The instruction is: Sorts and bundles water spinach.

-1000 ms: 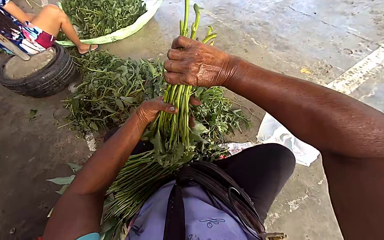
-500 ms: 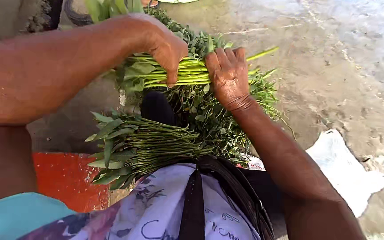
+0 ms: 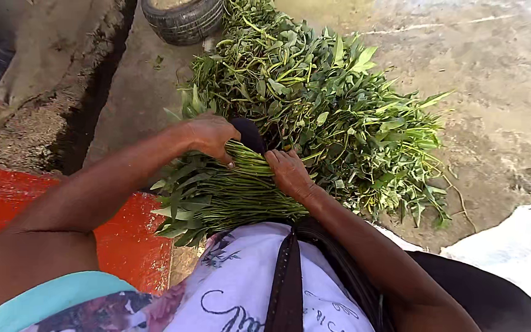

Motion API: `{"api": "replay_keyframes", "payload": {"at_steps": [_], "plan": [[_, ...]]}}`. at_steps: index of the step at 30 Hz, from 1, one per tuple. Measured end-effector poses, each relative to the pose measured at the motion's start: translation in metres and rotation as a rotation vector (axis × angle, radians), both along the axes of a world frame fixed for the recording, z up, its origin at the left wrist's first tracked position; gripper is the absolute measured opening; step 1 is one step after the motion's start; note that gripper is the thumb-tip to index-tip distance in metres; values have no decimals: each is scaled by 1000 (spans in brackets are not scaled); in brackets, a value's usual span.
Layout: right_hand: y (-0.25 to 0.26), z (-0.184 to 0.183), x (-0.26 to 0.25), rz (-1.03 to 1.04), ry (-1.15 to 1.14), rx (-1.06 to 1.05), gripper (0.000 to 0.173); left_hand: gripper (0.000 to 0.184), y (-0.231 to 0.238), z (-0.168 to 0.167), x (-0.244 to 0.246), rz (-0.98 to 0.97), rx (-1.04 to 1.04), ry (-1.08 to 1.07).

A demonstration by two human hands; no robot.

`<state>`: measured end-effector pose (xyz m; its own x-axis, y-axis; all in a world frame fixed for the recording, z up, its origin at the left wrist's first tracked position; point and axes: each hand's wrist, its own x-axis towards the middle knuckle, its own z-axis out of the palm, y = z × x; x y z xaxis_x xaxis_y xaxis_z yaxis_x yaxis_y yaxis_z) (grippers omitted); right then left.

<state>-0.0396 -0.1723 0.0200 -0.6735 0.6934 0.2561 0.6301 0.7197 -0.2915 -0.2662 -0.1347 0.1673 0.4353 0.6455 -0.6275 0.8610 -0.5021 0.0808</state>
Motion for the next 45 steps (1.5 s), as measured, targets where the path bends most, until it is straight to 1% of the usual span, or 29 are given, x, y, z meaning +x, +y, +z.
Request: {"api": "replay_keyframes", "payload": {"at_steps": [1, 3, 5, 6, 7, 9, 11, 12, 14, 15, 16, 17, 19, 20, 22, 23, 24, 25, 26, 27, 28, 29, 30, 31, 34, 38, 40, 43, 45], "plan": [[1, 0, -1, 9, -4, -28, 38, 48, -1, 2, -8, 50, -31, -52], [2, 3, -5, 34, -38, -104, 38, 36, 2, -4, -28, 168, -196, -203], [5, 9, -11, 54, -116, -205, 39, 35, 7, -21, -51, 354, -394, -335], [8, 13, -15, 65, -160, -262, 40, 36, 10, -30, -63, 448, -447, -378], [12, 17, -19, 77, -199, -310, 40, 37, 12, -36, -72, 516, -431, -397], [22, 22, -25, 97, -296, -367, 39, 52, 18, -38, -79, 541, -223, -350], [29, 22, -31, 109, -368, -371, 35, 70, 17, -26, -68, 371, 130, -204], [32, 21, -33, 112, -382, -355, 34, 75, 9, -17, -56, 274, 276, -196], [33, 20, -35, 122, -361, -298, 32, 69, -19, -13, -24, 135, 435, -429], [32, 18, -34, 127, -324, -253, 31, 62, -36, -24, -5, 131, 454, -555], [31, 14, -34, 134, -265, -190, 29, 56, -52, -44, 10, 156, 469, -605], [33, 8, -33, 140, -211, -130, 27, 56, -64, -70, 19, 192, 511, -593], [38, -4, -32, 142, -173, -82, 25, 58, -79, -128, 19, 270, 666, -462], [40, -9, -30, 126, -154, -78, 34, 57, -83, -144, 15, 302, 742, -383], [35, -3, -22, 49, -132, -142, 67, 55, -88, -154, 9, 384, 797, -317], [28, 7, -16, 18, -76, -165, 72, 55, -89, -155, 8, 431, 796, -299], [18, 20, -8, 0, 26, -181, 67, 55, -90, -156, 7, 472, 796, -286], [4, 32, 0, -11, 170, -211, 51, 55, -91, -157, 5, 498, 810, -276], [-13, 41, 8, -16, 322, -299, 30, 56, -91, -158, 4, 514, 820, -265], [-31, 46, 17, 2, 428, -495, 13, 56, -91, -158, 3, 525, 828, -255], [-47, 43, 25, 50, 484, -809, 18, 57, -91, -158, 2, 531, 831, -241], [-56, 32, 32, 140, 460, -1140, 26, 57, -90, -157, 3, 532, 835, -228], [-61, 18, 35, 222, 349, -1359, 29, 57, -89, -158, 6, 529, 849, -222], [-66, 6, 35, 261, 249, -1454, 27, 56, -89, -158, 8, 533, 851, -216], [-69, -4, 26, 252, 56, -1428, 32, 57, -86, -155, 15, 547, 842, -193], [-69, -8, 14, 95, 94, -1522, 33, 56, -90, -152, 16, 560, 849, -220], [-75, -9, 12, -68, 243, -1601, 31, 55, -93, -154, 14, 569, 873, -238], [-86, -9, 4, -351, 585, -1703, 28, 56, -100, -158, 11, 624, 907, -249], [-89, -6, -10, -478, 793, -1650, 29, 59, -106, -159, 10, 687, 924, -257]]}}
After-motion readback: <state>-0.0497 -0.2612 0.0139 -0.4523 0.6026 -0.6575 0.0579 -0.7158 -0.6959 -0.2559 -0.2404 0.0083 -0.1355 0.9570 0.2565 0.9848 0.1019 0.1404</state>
